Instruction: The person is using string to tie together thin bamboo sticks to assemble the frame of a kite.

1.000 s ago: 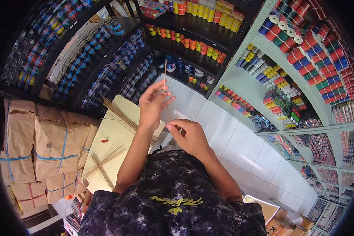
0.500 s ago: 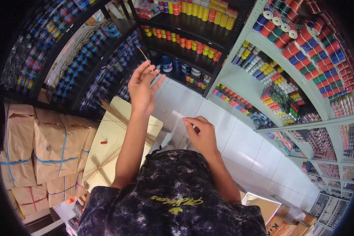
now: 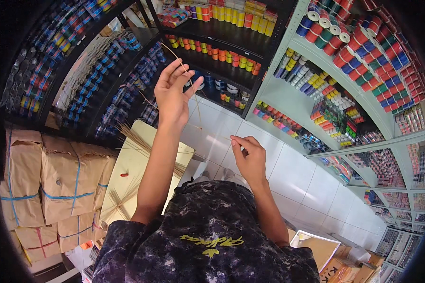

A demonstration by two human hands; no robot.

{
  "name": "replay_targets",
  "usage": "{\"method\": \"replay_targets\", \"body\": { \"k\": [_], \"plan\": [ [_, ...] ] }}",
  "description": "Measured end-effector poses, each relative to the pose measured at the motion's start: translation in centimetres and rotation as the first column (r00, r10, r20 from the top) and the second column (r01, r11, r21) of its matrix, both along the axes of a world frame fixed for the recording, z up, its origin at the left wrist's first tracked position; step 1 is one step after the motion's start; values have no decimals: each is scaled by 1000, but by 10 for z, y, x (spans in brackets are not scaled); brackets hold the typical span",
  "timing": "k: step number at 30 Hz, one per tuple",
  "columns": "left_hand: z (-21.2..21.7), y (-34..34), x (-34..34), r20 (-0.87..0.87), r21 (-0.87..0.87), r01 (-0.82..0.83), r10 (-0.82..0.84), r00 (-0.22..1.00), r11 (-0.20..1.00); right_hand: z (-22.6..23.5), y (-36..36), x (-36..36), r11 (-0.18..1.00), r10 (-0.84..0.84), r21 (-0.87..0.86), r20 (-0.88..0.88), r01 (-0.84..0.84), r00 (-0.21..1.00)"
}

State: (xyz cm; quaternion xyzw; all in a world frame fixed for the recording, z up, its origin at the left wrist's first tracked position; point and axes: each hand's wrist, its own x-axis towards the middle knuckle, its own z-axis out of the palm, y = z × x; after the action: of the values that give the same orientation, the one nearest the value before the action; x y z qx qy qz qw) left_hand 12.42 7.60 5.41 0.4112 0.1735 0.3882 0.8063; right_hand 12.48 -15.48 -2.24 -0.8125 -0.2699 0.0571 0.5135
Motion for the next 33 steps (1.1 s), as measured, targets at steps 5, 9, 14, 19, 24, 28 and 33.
{"method": "replay_targets", "body": {
  "k": [5, 9, 14, 19, 24, 28, 33],
  "plan": [
    [0, -2, 3, -22, -14, -13, 12, 1000, 1000, -7, 4, 3, 999, -30, 39, 23, 29, 999],
    [0, 2, -2, -36, -13, 26, -26, 999, 1000, -6, 7, 8, 993, -94, 73, 37, 91, 995],
    [-19, -4, -24, -221, 111, -48, 72, 973, 993, -9, 6, 25, 988, -99, 121, 47, 93, 994],
    [-40, -13, -53, -352, 592, -151, 423, 835, 791, -11, 4, 39, 995, -54, 92, 51, 50, 997],
    [-43, -32, -71, -373, 642, 88, 210, 904, 762, -10, 9, 47, 996, -6, 85, 57, 1, 998],
    [-44, -44, -69, -472, 700, 369, 9, 881, 611, -7, 15, 48, 996, 52, 75, 57, -57, 997],
    [-49, -53, -61, -585, 710, 481, 51, 809, 515, -4, 21, 47, 990, 97, 94, 86, -105, 992]
  ]
}}
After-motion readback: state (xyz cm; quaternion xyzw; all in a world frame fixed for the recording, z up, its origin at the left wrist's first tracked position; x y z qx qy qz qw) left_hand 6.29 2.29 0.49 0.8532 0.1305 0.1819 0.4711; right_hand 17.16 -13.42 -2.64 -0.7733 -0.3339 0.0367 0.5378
